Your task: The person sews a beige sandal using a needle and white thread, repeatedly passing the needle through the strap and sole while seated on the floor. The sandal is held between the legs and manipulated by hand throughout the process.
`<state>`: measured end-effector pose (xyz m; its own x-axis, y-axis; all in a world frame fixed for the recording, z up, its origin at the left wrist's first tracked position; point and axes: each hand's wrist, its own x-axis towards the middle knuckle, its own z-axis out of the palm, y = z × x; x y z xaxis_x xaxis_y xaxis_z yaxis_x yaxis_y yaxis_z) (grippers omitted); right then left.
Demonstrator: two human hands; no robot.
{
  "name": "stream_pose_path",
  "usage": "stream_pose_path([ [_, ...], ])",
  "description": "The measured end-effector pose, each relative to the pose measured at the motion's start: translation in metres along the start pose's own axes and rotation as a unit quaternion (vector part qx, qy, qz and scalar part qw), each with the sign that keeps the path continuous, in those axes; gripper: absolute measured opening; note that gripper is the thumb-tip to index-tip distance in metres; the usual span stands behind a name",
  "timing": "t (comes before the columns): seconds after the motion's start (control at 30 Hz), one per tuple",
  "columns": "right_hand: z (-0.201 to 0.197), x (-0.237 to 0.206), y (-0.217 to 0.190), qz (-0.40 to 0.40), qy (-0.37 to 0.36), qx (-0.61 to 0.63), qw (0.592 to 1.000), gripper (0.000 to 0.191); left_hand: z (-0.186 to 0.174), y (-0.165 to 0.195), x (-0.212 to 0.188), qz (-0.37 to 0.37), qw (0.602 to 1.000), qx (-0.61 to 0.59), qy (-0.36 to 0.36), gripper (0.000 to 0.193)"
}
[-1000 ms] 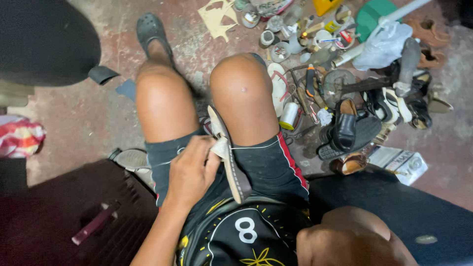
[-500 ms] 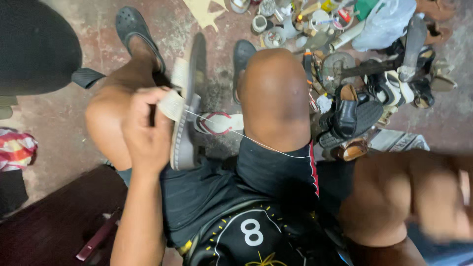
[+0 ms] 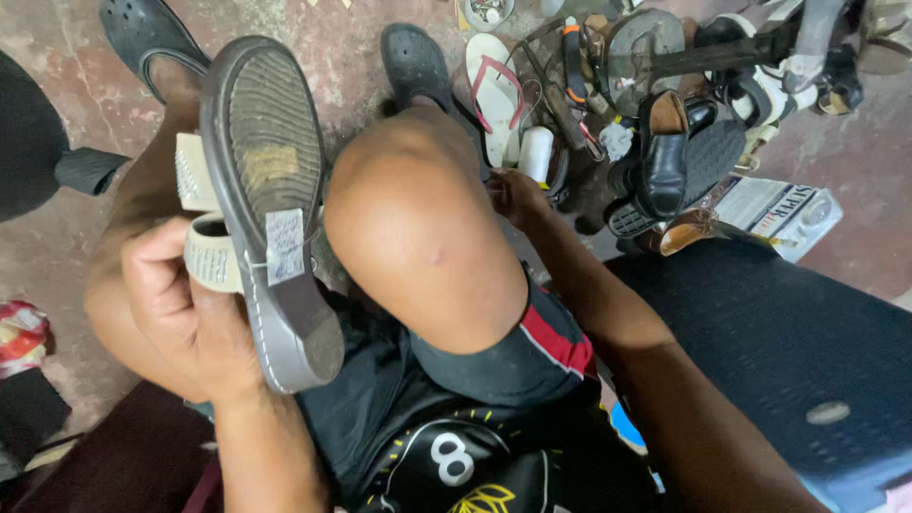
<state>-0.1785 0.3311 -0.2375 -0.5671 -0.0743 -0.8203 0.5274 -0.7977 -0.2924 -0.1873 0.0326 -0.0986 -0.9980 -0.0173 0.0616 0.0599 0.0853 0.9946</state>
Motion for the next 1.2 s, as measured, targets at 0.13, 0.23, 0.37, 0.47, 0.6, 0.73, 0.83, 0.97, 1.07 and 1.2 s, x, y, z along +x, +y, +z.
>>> stream_pose_path([
  [0.13, 0.006, 0.013, -0.031, -0.127, 0.049, -0.203, 0.97, 0.022, 0.016, -0.009, 0.01, -0.01, 1.0, 0.0, -0.002, 0.025],
  [0.23, 0.002, 0.019, -0.057, -0.172, 0.068, -0.308, 0.933, 0.03, 0.02, -0.016, 0.014, 0.001, 0.999, 0.035, -0.009, 0.023],
  [0.37, -0.019, 0.026, -0.076, -0.101, 0.063, -0.287, 0.95, 0.033, 0.013, -0.03, 0.027, 0.029, 0.989, 0.144, 0.004, 0.019],
  [0.47, -0.043, 0.028, -0.078, -0.08, 0.111, -0.311, 0.94, 0.032, 0.009, -0.04, 0.034, 0.03, 0.984, 0.174, 0.017, 0.019],
  [0.6, -0.065, 0.025, -0.077, -0.088, 0.089, -0.242, 0.962, 0.03, 0.01, -0.042, 0.041, 0.028, 0.98, 0.197, 0.033, 0.019],
  [0.73, -0.07, 0.018, -0.074, -0.047, 0.142, -0.293, 0.944, 0.031, 0.015, -0.039, 0.045, 0.026, 0.976, 0.214, 0.038, 0.019],
  [0.83, -0.069, 0.017, -0.071, -0.012, 0.164, -0.306, 0.938, 0.029, 0.014, -0.037, 0.047, 0.026, 0.974, 0.223, 0.041, 0.019],
  [0.97, -0.073, 0.018, -0.068, -0.001, 0.202, -0.321, 0.925, 0.033, 0.014, -0.034, 0.049, 0.027, 0.97, 0.237, 0.041, 0.019],
  [1.07, -0.086, 0.018, -0.063, 0.04, 0.204, -0.37, 0.905, 0.034, 0.019, -0.032, 0.049, 0.03, 0.968, 0.245, 0.041, 0.019],
  [1.2, -0.101, 0.017, -0.048, 0.039, 0.22, -0.385, 0.896, 0.031, 0.032, -0.029, 0.05, 0.032, 0.964, 0.26, 0.04, 0.019],
])
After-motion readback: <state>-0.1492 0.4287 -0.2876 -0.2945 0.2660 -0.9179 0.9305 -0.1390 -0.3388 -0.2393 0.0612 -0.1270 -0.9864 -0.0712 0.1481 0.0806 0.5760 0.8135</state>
